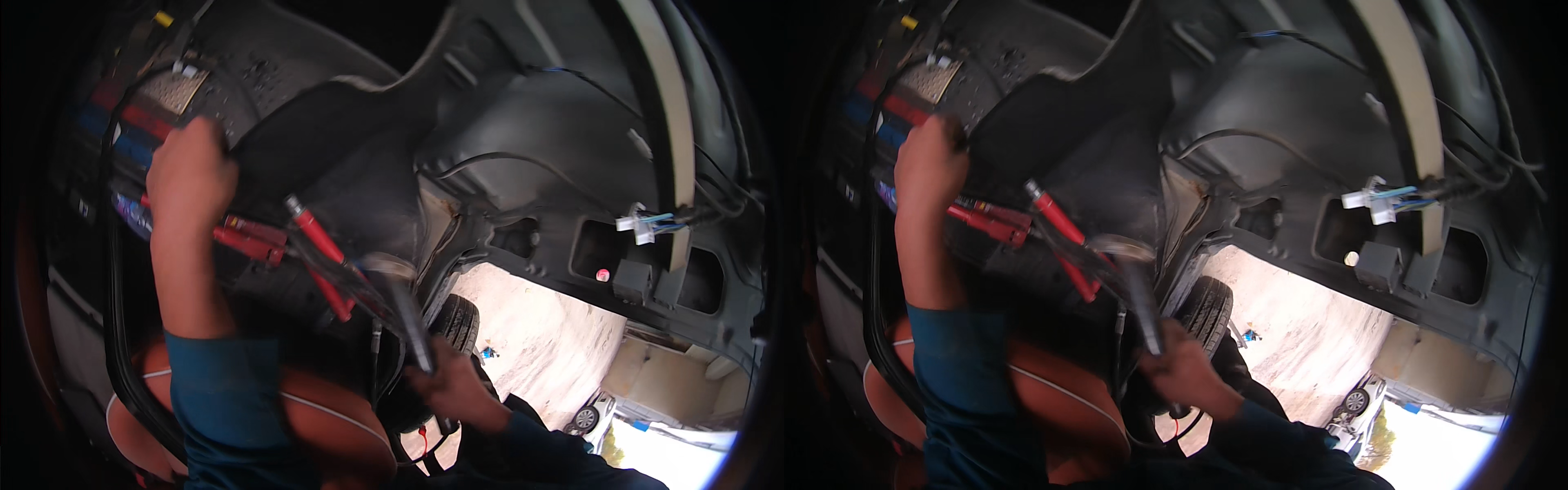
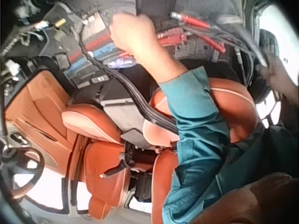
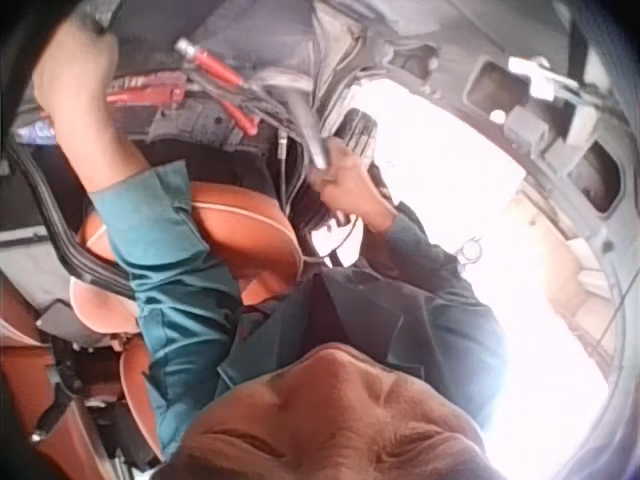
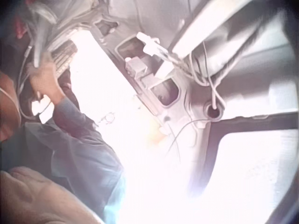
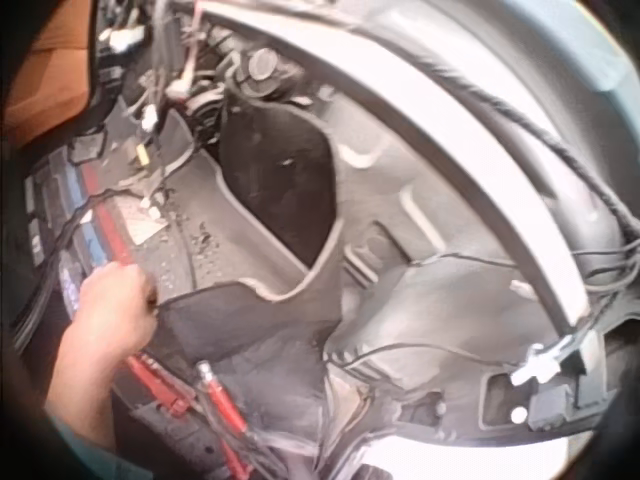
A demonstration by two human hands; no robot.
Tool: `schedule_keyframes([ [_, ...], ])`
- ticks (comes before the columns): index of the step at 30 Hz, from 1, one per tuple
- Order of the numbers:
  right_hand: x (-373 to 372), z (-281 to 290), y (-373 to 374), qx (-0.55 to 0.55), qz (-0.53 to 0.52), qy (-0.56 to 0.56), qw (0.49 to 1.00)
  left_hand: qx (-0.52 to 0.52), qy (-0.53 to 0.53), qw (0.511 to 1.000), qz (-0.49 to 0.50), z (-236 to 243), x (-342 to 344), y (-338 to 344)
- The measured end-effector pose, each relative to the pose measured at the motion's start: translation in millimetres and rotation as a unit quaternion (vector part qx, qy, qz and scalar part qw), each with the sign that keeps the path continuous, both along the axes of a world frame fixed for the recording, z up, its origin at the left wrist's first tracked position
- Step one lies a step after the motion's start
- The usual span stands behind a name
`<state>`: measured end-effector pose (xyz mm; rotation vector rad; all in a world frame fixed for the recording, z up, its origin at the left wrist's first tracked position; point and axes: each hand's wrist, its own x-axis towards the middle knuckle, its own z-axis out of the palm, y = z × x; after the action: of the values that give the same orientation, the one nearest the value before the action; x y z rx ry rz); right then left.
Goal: The person works inside a white car with the hood open, manipulating red and blue cables and a black plastic interior panel. They use a hammer to tap the panel and a chain to pull or adjust components. The person repeatedly reaches into the footwell area, adjusts the panel, and hammers it into place.
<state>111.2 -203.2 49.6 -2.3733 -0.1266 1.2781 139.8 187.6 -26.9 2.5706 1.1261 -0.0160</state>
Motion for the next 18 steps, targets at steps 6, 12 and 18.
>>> schedule_keyframes([
  [6, -19.0, 22.2, 131.8, 0.404, 0.233, -0.168, 0.869, 0.001, -0.035, 0.999, -0.036, -15.1, -0.8, 13.0],
  [12, 25.1, -19.4, 39.1, 0.222, 0.361, -0.312, 0.850, -0.065, 0.017, 0.997, 0.027, -23.0, 0.8, 18.2],
  [18, 47.5, -43.3, -53.5, -0.085, -0.048, -0.033, 0.995, -0.025, -0.020, 0.999, 0.018, -13.8, 0.1, 17.0],
])
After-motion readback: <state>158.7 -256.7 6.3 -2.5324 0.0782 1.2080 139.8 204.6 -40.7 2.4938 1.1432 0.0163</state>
